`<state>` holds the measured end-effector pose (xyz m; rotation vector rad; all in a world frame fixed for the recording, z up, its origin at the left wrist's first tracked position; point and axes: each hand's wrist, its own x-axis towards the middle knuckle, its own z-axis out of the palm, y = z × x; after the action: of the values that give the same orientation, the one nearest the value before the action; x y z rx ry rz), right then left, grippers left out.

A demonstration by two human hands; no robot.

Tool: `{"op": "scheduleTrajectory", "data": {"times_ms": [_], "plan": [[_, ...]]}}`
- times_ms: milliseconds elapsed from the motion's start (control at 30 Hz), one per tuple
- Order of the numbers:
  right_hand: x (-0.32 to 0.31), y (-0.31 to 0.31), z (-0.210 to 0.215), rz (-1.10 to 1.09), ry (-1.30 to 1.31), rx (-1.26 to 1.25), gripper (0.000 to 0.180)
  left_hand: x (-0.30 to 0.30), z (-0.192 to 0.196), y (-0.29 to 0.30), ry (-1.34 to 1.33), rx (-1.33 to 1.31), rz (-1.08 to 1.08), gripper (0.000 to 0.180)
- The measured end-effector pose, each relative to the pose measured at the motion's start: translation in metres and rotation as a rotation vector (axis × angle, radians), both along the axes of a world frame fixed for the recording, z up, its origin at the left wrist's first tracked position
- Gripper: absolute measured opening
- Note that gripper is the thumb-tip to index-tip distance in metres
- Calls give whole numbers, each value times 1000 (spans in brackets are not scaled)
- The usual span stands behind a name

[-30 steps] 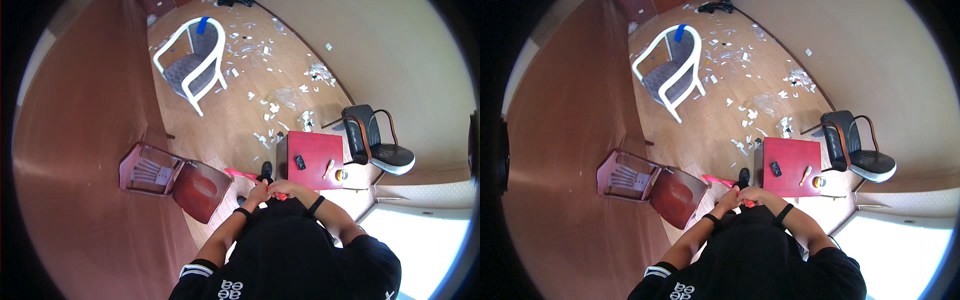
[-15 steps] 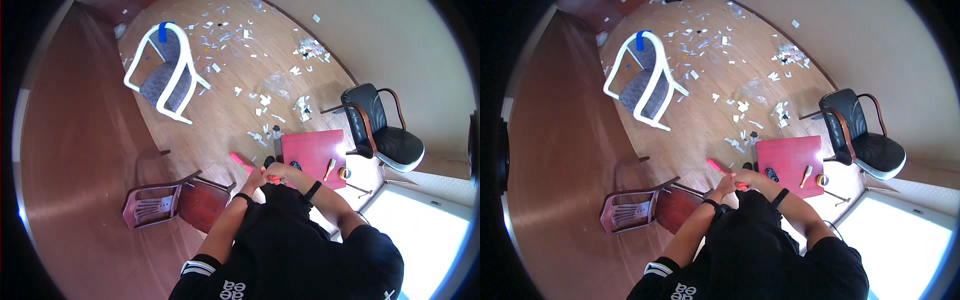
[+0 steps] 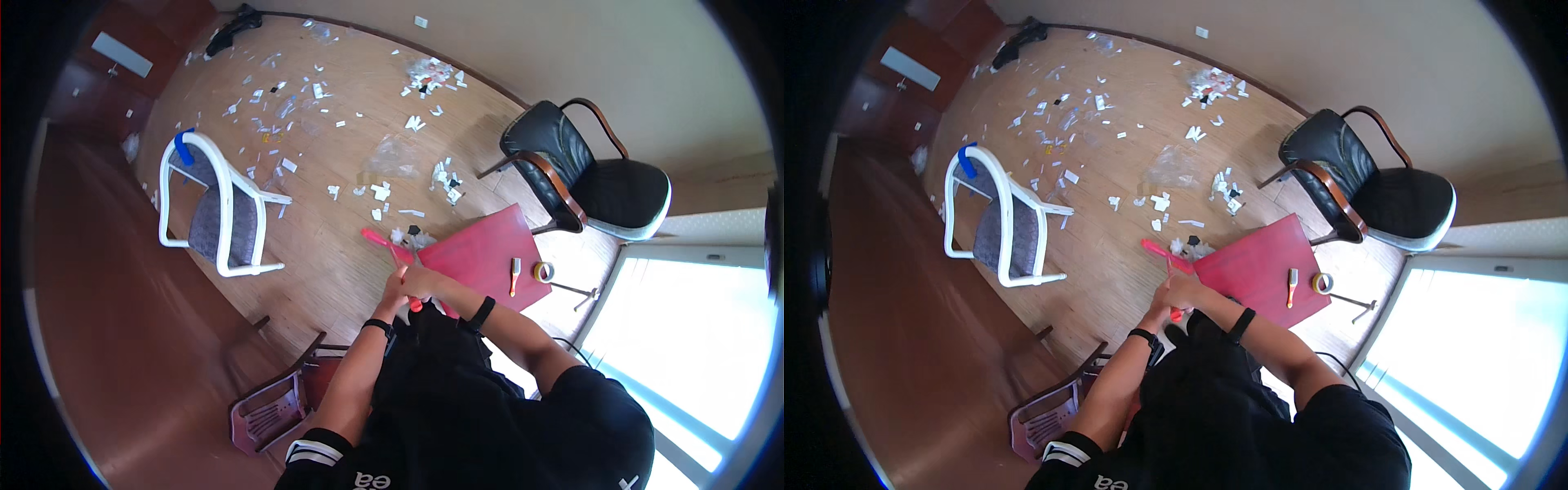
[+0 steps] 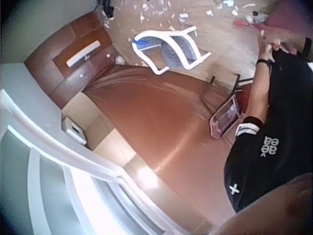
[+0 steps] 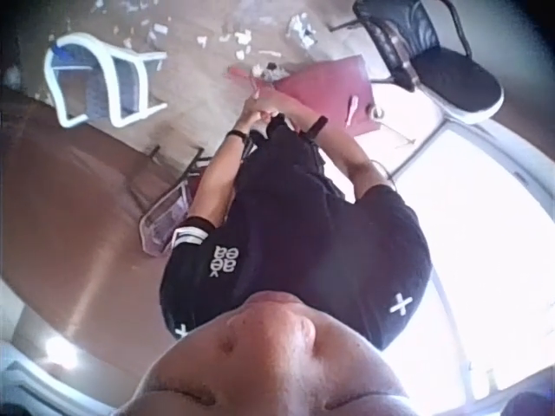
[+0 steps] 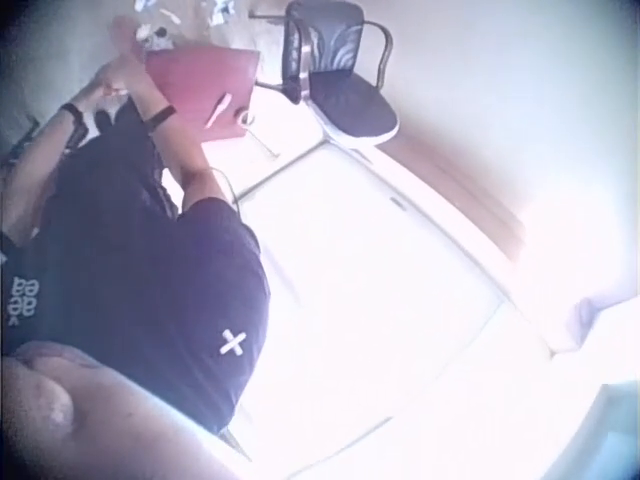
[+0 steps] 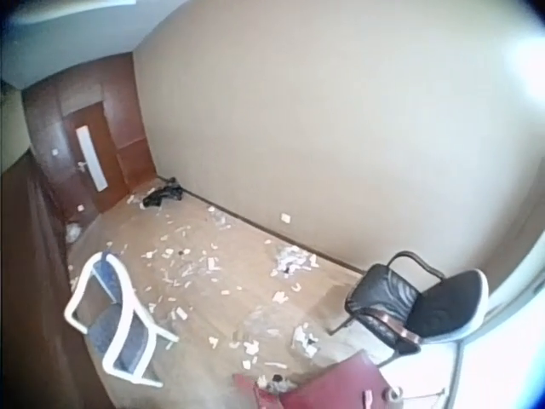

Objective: Sweeping paper scraps and debris from the floor using a squeegee-broom and moving chairs to clear the area.

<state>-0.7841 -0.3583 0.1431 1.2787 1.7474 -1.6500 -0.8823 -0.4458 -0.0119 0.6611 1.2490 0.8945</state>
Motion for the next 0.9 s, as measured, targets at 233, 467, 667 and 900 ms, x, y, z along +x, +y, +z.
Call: {"op": "scheduleTrajectory", "data": {"times_ms": [233, 467, 667, 900], "plan": [[-2, -15, 9, 205, 33, 257, 41, -9, 45, 20, 546, 297, -15, 11], [4, -18, 19, -141, 196, 317, 58, -37, 74, 40, 521, 323, -17, 11], [-19, 7, 41, -470, 189, -210, 62, -68, 86, 54, 135, 309, -115, 6], [-54, 45, -75, -759, 48, -224, 54, -118, 84, 94, 222, 285, -358, 8]]}}
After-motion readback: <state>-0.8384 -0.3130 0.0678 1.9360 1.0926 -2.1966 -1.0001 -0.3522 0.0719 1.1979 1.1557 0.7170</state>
